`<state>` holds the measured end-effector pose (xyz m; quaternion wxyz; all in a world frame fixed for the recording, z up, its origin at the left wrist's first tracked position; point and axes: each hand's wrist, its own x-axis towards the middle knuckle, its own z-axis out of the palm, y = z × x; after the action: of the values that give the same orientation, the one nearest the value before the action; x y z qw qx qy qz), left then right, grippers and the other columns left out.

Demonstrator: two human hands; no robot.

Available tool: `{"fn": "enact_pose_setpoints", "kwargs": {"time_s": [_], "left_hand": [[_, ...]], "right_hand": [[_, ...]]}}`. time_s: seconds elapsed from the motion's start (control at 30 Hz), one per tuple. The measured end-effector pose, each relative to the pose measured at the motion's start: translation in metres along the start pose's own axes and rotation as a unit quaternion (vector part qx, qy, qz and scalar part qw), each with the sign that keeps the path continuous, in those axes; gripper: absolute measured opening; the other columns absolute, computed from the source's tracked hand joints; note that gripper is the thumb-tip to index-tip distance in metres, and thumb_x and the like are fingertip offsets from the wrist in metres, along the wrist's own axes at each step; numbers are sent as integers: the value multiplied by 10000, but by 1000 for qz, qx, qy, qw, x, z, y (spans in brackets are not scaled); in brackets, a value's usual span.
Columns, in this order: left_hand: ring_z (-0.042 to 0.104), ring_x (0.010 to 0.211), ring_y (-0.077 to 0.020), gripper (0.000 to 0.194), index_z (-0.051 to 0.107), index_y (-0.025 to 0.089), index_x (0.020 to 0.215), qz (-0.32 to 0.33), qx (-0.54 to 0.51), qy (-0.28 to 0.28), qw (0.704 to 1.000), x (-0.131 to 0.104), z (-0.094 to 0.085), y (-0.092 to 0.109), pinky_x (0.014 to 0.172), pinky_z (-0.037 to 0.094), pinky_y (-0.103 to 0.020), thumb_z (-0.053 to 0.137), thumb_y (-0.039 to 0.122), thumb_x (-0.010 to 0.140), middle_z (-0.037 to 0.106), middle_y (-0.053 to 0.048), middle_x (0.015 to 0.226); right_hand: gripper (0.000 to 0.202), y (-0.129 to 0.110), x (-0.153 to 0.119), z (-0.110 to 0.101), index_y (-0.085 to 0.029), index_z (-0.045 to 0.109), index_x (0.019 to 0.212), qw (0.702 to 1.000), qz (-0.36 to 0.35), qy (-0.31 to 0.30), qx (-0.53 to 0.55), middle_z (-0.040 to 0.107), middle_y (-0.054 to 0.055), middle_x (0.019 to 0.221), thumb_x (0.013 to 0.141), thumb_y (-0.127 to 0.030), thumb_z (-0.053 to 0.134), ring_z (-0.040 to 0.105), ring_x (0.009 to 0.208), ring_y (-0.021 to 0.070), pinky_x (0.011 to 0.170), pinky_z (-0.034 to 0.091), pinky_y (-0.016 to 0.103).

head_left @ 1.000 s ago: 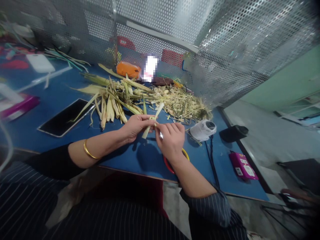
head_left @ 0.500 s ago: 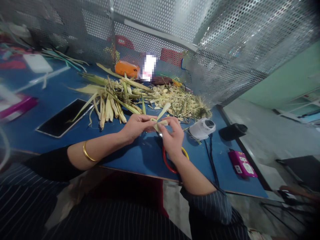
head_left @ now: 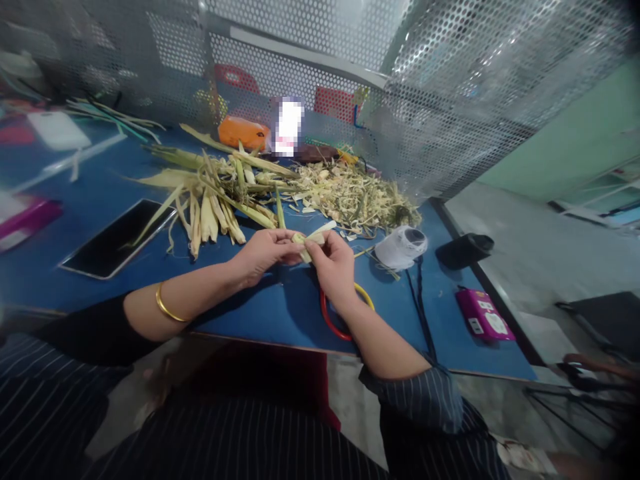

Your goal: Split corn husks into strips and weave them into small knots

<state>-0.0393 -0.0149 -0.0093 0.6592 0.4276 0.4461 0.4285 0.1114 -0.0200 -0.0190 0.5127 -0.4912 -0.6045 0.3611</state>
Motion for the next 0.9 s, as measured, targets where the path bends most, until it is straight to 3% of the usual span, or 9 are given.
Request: {"fn": "enact_pose_setpoints", "kwargs": {"time_s": [0.1, 0.2, 0.37, 0.57, 0.7, 0.8, 0.9], "left_hand": [[646, 663, -99, 250, 735, 120, 866, -51, -76, -8, 996, 2, 1, -1, 695, 538, -213, 813, 235, 658, 710, -53, 773], [635, 630, -97, 129, 727, 114, 800, -77, -130, 22, 988, 4, 2, -1, 692, 558, -224, 779, 148, 687, 701, -51, 744], [650, 656, -105, 176, 734, 145, 885, -89, -136, 12, 987, 5, 1, -2, 667, 558, -227, 764, 139, 711, 721, -66, 842], [641, 672, -96, 281, 747, 173, 970, -60, -120, -7, 991, 5, 0, -8, 676, 534, -218, 788, 184, 693, 721, -60, 870], [567, 579, -72, 274, 758, 178, 935, -42, -101, 35, 993, 5, 1, -7, 555, 461, -189, 796, 198, 664, 680, -20, 737], [515, 564, -67, 229, 768, 156, 855, 12, -53, 57, 997, 3, 2, -4, 532, 414, -191, 802, 239, 645, 653, -13, 691], [492, 570, -77, 225, 776, 148, 843, 58, 27, 38, 997, -1, 2, -1, 533, 386, -206, 783, 276, 657, 654, -20, 690]], "right_hand": [[139, -2, -1, -1, -199, 538, 726, 998, -38, 11, -54, 486, -56, 623, 820, -289, 584, 403, 574, 96, 571, 352, 238], [126, -2, -1, -1, -199, 537, 731, 996, -51, 9, -73, 485, -56, 626, 824, -275, 572, 406, 570, 98, 564, 353, 239], [157, 0, -2, 0, -206, 500, 697, 991, -68, 29, -109, 481, -55, 619, 816, -278, 571, 421, 583, 103, 576, 353, 242], [175, 10, 3, 1, -203, 515, 698, 999, 5, 13, -29, 475, -55, 608, 775, -328, 609, 406, 571, 101, 555, 358, 240], [181, 13, 3, 2, -194, 552, 748, 999, 34, -11, -14, 521, -36, 639, 791, -364, 596, 461, 599, 117, 590, 410, 259], [189, 5, 1, -5, -182, 592, 891, 986, -90, 77, -119, 594, 30, 799, 810, -352, 608, 543, 742, 167, 708, 458, 319], [337, -8, 0, -15, -202, 588, 1147, 917, -262, 140, -264, 601, 130, 1108, 829, -307, 623, 547, 1043, 258, 895, 427, 420]]}}
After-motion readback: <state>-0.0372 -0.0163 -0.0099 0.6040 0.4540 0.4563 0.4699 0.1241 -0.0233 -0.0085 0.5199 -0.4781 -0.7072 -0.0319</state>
